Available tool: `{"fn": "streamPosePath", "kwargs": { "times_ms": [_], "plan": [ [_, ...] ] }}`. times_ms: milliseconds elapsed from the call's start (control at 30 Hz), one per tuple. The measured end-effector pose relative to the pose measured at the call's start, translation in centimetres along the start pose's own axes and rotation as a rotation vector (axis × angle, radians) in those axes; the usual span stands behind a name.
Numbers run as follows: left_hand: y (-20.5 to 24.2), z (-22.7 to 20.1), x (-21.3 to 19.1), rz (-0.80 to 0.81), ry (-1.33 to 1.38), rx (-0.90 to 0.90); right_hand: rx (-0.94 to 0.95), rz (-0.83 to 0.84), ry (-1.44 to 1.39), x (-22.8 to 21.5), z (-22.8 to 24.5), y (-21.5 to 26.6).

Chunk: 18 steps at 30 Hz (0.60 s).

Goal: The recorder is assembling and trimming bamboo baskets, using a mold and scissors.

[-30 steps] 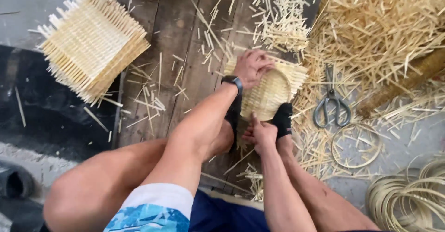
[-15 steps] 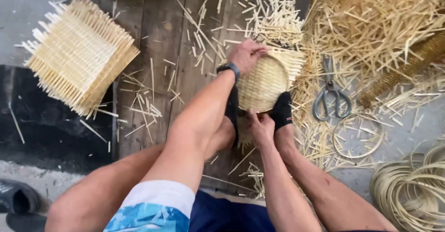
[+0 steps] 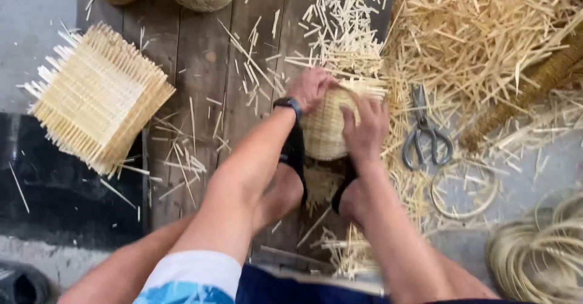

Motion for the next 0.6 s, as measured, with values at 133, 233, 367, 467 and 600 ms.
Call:
{"fn": "streamPosePath", "kwargs": {
  "times_ms": [133, 233, 367, 467, 600],
  "plan": [
    [-3.0, 0.7, -2.2, 0.032, 0.042, -0.101, -0.152, 0.136, -0.234, 9.2, -8.0, -2.5],
    [-2.6, 1.8, -1.6, 0.048, 0.17, -0.3, 0.333, 0.419, -0.348, 14.8, -14.5, -1.0],
    [-1.0, 2.2, -0.9, 0.05, 0.31, -0.456, 0.501, 0.516, -0.397, 14.6, -15.0, -0.6],
    [-1.3, 4.5, -0.4, -0.024, 0.268, -0.337, 0.711, 0.426, -0.677, 12.4, -15.2, -1.6],
    [-1.7, 2.5, -1.8, 0.055, 0.288, -0.2, 0.271, 0.334, -0.12, 1.8, -20.7, -4.2]
  ]
}}
Point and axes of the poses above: each hand's wrist, its own y-axis away from the middle knuckle, its own x-axis out of the palm, z = x × y, the point moved 7 cm from there along -y, towards the middle knuckle, and after that the axes turned 5 degrees about x, right-handed, at the moved point
